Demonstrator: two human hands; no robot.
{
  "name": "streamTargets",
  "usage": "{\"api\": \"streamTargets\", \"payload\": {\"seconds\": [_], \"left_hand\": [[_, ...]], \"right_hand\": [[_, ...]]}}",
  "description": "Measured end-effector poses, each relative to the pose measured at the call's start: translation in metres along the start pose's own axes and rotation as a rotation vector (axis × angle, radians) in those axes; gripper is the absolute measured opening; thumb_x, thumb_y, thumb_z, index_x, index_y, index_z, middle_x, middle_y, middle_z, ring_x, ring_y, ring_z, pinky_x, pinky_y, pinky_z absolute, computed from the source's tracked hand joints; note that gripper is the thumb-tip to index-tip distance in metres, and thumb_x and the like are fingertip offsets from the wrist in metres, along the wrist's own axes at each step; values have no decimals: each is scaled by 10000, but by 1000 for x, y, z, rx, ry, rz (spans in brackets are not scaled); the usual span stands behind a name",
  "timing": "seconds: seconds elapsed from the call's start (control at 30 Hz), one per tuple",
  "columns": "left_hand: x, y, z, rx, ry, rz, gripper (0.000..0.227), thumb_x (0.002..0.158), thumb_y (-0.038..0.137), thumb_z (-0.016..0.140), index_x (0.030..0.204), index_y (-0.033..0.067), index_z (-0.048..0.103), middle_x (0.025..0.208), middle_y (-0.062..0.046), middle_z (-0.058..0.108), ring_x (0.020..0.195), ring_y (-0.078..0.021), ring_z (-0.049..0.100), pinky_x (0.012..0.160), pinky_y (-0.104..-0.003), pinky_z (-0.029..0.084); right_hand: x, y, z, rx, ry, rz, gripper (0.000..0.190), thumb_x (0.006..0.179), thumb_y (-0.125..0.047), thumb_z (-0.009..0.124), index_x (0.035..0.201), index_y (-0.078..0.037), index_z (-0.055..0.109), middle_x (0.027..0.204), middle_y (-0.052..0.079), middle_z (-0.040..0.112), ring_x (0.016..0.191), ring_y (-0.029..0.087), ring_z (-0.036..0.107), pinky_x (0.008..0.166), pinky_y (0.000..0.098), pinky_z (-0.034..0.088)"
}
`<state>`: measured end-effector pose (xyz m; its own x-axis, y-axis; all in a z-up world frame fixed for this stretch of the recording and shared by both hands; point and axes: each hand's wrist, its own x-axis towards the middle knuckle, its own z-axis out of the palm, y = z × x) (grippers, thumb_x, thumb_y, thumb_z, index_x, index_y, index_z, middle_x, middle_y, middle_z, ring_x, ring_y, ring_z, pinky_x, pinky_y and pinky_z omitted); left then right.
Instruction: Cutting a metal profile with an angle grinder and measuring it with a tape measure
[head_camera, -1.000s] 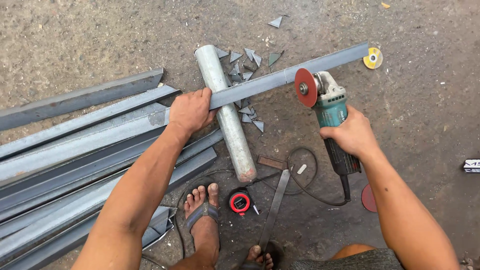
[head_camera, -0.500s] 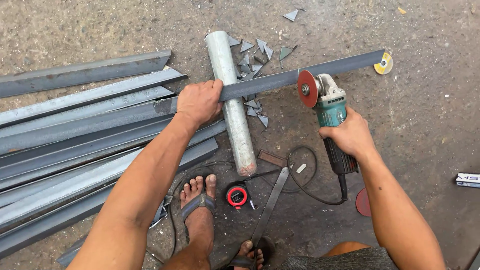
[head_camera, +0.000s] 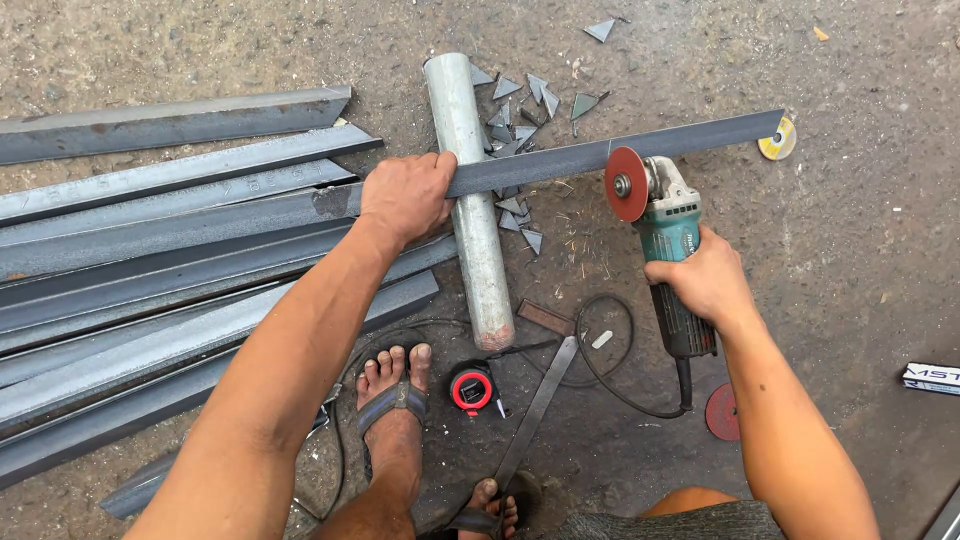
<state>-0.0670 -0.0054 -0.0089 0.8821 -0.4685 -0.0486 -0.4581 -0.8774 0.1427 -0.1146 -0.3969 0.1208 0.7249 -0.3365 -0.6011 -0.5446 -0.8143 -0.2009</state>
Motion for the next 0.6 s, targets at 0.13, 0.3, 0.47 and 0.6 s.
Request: {"api": "streamTargets", "payload": {"seconds": [0.13, 0.3, 0.47, 0.6], "left_hand": [[1, 1, 0, -18, -9, -10, 426, 812, 435, 745, 1047, 151, 532, 876, -32, 700, 830, -260, 757, 730, -418, 600], [3, 1, 2, 1, -65, -21, 442, 829, 460, 730, 1070, 160, 513, 910, -22, 697, 861, -249, 752, 754, -411, 599], [4, 0, 5, 13, -88, -24, 442, 837, 477, 720, 1076, 168, 511, 919, -13, 698, 869, -238, 753, 753, -406, 600], [3, 2, -5, -25, -60, -33, 420, 846, 468, 725, 1054, 156, 536, 896, -37, 709, 864, -253, 757, 763, -415, 596]], "right_hand": [[-7, -5, -3, -2, -1, 0, 712, 523, -296, 914, 1142, -32, 679, 1098, 302, 702, 1189, 495, 614, 912, 569, 493], [-8, -13, -6, 2, -15, 13, 710, 521, -270, 894, 1158, -35, 684, 1089, 284, 706, 1176, 471, 632, 936, 554, 483], [-6, -18, -7, -11, -21, 20, 704, 525, -287, 884, 1153, -41, 680, 1086, 285, 706, 1174, 474, 630, 905, 556, 488], [-6, -19, -7, 4, -13, 9, 689, 535, -275, 883, 1153, -44, 684, 1093, 286, 708, 1176, 472, 629, 899, 551, 492]]}}
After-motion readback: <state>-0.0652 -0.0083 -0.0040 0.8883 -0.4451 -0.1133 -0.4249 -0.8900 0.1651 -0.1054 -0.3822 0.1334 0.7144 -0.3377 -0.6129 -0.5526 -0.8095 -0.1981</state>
